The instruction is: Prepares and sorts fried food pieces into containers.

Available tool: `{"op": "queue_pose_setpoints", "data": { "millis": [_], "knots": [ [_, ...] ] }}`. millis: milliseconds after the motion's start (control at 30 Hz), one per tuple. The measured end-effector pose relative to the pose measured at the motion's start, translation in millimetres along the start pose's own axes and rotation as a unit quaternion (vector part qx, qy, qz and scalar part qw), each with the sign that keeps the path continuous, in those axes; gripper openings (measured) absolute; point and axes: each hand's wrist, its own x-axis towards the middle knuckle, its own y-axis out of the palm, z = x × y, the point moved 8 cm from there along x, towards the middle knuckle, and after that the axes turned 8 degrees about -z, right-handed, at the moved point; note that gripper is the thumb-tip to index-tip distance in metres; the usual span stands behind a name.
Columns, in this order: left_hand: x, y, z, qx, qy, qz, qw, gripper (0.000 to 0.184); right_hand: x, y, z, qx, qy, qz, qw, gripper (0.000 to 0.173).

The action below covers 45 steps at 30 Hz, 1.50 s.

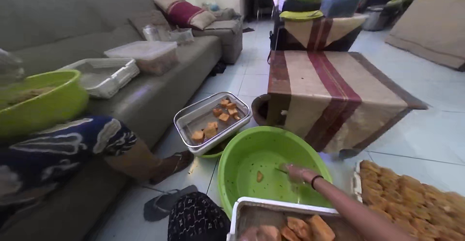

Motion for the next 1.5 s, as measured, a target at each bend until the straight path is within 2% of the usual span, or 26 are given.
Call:
{"op": "queue_pose_setpoints", "data": {
  "millis": [100, 167, 200, 267, 333, 367, 433, 500, 533, 633, 767, 867, 967, 1033, 1167, 1300, 1367, 1433, 1500],
  "knots": [
    [-1.7, -58.9, 2.1, -0.042, -0.014, -0.193, 0.980, 0.015, -5.1, -1.6, -3.3, -0.010, 0.004, -0.021, 1.000, 0.059],
    [12.6, -118.9, 25.1, 0.036, -0.065, -0.327, 0.942, 0.017, -18.2, -19.9, -2.8, 0.020, -0.024, -0.081, 0.996, 0.054],
    [26.7, -151.2, 44.7, 0.092, -0.095, -0.368, 0.920, 0.023, -26.8, -32.1, -2.6, 0.049, -0.048, -0.124, 0.990, 0.050],
    [62.7, -207.0, 96.7, 0.169, -0.157, -0.389, 0.892, 0.041, -58.7, -54.8, 0.0, 0.124, -0.094, -0.211, 0.965, 0.041],
    [94.3, -238.6, 159.1, 0.205, -0.251, -0.363, 0.874, 0.070, -104.1, -64.3, 2.7, 0.197, -0.118, -0.280, 0.932, 0.036],
    [110.1, -248.0, 184.3, 0.200, -0.299, -0.352, 0.864, 0.077, -124.0, -67.1, 1.1, 0.217, -0.133, -0.316, 0.914, 0.035],
    [135.9, -257.6, 228.0, 0.176, -0.367, -0.353, 0.842, 0.076, -157.1, -60.8, -11.5, 0.237, -0.158, -0.381, 0.880, 0.034],
    [157.4, -265.2, 248.5, 0.152, -0.413, -0.391, 0.808, 0.062, -185.0, -45.8, -30.8, 0.234, -0.146, -0.415, 0.867, 0.034],
    [165.5, -269.5, 245.9, 0.148, -0.414, -0.412, 0.798, 0.055, -197.4, -37.9, -43.1, 0.227, -0.126, -0.423, 0.868, 0.034],
    [171.0, -282.6, 212.0, 0.109, -0.365, -0.463, 0.800, 0.046, -229.5, -17.5, -82.7, 0.224, -0.057, -0.442, 0.867, 0.034],
    [150.3, -318.1, 202.2, 0.001, -0.337, -0.513, 0.790, 0.057, -255.5, -17.0, -99.0, 0.252, -0.051, -0.482, 0.838, 0.034],
    [118.6, -336.5, 174.0, -0.108, -0.274, -0.508, 0.810, 0.059, -261.0, -39.6, -76.0, 0.267, -0.099, -0.503, 0.816, 0.033],
    [86.8, -346.3, 107.9, -0.139, -0.222, -0.527, 0.809, 0.057, -257.8, -66.6, -37.1, 0.271, -0.157, -0.522, 0.793, 0.033],
    [66.0, -342.8, 66.9, -0.141, -0.182, -0.527, 0.818, 0.055, -248.7, -84.3, -8.7, 0.311, -0.170, -0.505, 0.787, 0.035],
    [37.1, -313.0, -3.2, -0.093, -0.060, -0.499, 0.860, 0.052, -220.9, -95.2, 34.9, 0.439, -0.158, -0.397, 0.790, 0.049],
    [16.1, -257.2, -51.4, -0.033, 0.069, -0.449, 0.890, 0.051, -226.6, -56.9, 47.7, 0.496, -0.155, -0.333, 0.787, 0.067],
    [7.9, -226.1, -64.0, -0.012, 0.126, -0.432, 0.893, 0.045, -240.9, -29.4, 41.4, 0.514, -0.132, -0.341, 0.776, 0.072],
    [3.8, -196.7, -71.0, 0.004, 0.161, -0.430, 0.888, 0.042, -249.4, -8.0, 26.6, 0.544, -0.103, -0.365, 0.749, 0.075],
    [0.6, -174.1, -73.0, -0.005, 0.176, -0.433, 0.884, 0.039, -258.9, 7.2, 3.9, 0.546, -0.089, -0.416, 0.722, 0.070]
  ]
}}
